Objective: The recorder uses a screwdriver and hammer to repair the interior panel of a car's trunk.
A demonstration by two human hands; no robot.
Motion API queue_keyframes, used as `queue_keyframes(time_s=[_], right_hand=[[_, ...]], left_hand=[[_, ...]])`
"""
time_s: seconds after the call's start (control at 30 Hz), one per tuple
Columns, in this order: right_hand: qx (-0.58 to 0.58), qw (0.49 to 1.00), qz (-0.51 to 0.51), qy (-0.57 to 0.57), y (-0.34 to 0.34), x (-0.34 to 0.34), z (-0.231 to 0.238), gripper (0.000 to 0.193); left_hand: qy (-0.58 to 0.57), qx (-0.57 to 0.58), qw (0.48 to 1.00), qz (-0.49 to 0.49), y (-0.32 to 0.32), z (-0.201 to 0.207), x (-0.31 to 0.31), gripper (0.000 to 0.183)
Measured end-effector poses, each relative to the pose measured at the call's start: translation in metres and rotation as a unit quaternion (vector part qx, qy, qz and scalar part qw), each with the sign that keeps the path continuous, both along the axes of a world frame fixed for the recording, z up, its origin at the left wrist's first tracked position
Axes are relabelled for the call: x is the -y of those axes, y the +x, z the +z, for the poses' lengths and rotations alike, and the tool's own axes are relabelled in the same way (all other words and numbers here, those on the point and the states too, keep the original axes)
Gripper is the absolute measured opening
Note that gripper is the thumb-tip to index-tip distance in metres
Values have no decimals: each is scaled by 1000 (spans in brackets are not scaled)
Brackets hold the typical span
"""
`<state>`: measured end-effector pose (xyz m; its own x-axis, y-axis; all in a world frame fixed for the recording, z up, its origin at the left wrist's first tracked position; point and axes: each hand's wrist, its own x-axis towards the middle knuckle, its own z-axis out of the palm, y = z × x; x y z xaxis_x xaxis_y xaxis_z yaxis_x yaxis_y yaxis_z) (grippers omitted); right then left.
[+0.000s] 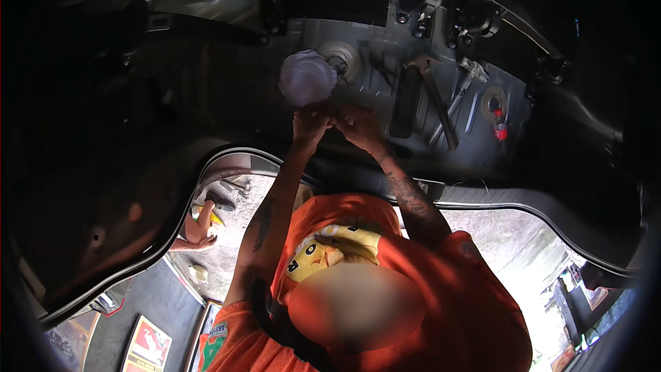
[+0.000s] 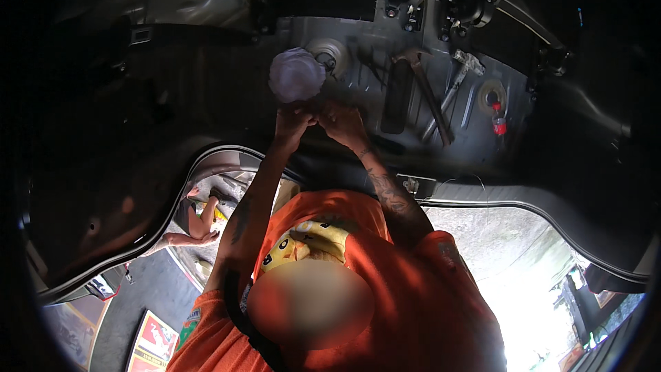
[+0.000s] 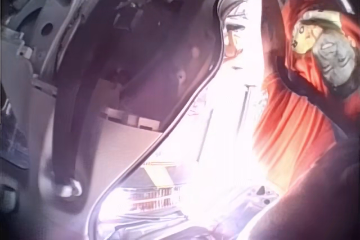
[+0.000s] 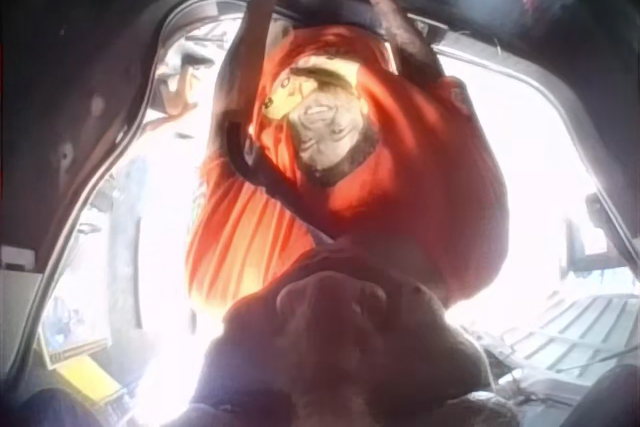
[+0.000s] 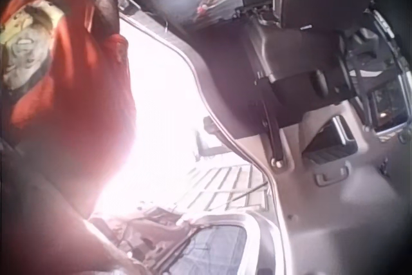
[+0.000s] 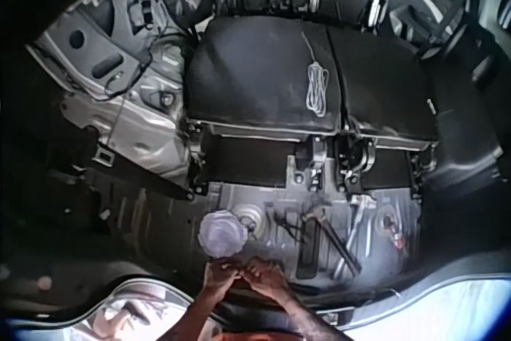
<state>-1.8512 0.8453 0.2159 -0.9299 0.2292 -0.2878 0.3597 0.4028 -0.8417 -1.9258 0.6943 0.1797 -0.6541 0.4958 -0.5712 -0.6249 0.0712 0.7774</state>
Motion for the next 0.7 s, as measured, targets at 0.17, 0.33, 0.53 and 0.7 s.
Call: queue_keyframes(time_s=[0.17, 0.33, 0.53, 0.7], right_hand=[[59, 992, -76, -83, 43, -11, -55, 21], [129, 920, -267, -256, 10, -5, -12, 25], [-7, 967, -226, -117, 4, 12, -15, 18], [-46, 994, -102, 6, 2, 17, 21, 16]], left_hand=[[-312, -463, 816, -149, 11, -18, -10, 13], [-326, -369, 870, 16, -14, 31, -28, 22], [-116, 127, 984, 40, 8, 57, -31, 26], [-33, 74, 995, 57, 31, 13, 7, 22]])
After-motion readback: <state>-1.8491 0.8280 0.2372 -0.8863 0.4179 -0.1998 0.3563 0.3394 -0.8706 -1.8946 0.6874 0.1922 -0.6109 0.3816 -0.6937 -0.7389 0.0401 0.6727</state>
